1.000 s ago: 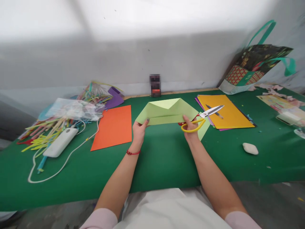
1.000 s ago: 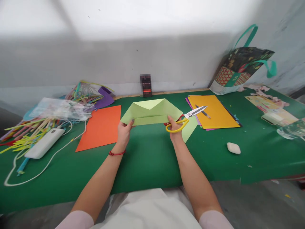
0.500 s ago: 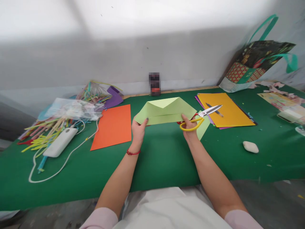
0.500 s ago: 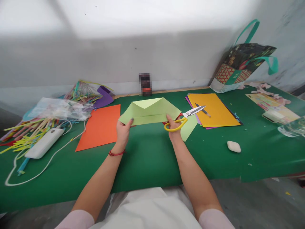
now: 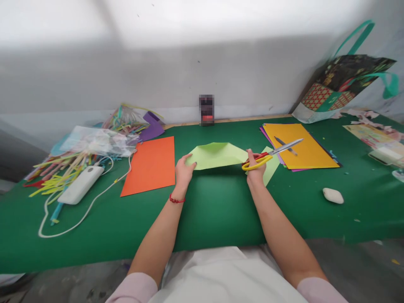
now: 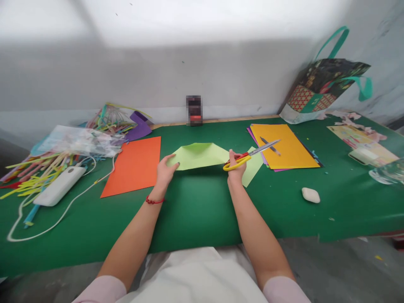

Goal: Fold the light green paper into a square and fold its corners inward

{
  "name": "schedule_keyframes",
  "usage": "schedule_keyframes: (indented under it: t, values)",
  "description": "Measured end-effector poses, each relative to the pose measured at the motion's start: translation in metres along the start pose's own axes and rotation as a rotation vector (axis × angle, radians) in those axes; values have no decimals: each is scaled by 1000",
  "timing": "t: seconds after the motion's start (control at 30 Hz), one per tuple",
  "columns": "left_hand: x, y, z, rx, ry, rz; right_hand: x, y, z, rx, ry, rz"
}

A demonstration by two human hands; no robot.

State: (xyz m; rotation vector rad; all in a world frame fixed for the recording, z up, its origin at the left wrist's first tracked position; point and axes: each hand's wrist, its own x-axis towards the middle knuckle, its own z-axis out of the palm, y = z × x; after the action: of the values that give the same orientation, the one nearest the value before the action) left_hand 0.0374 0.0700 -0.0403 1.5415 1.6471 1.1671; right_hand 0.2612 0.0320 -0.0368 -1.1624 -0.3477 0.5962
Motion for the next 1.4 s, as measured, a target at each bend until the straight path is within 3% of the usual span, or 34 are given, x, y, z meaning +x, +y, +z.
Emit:
schedule_keyframes:
  t: [0.13, 0.2, 0.33, 0.43, 0.6, 0.77, 0.83, 1.1, 1.27, 1.4]
  values:
    - [-4, -4, 7, 171, -68, 53, -1, -11, -1, 53, -8, -167]
    - [-8, -5, 10, 195, -103, 60, -5, -13, 1, 92, -135, -188]
    - [-16, -6, 12, 272, -85, 95, -15, -4, 9, 60, -482, -93]
    - [-20, -5, 11, 387, -66, 141, -20, 12, 13, -54, -585, -44]
    - [-23, 3, 12, 487, -10, 398, -19, 30, 13, -147, -586, 34]
    - [-26, 10, 18, 471, -461, 605, -13, 34, 12, -85, -587, 80]
    - [-25, 10, 20, 510, -528, 644, -13, 34, 12, -90, -588, 77]
    - [-26, 5, 24, 583, -507, 710, -14, 18, 12, -121, -576, 44]
    - [-33, 4, 32, 573, -461, 645, -16, 1, 9, -26, -664, 169]
    - [-32, 4, 36, 526, -457, 589, -20, 3, 9, -18, -740, 218]
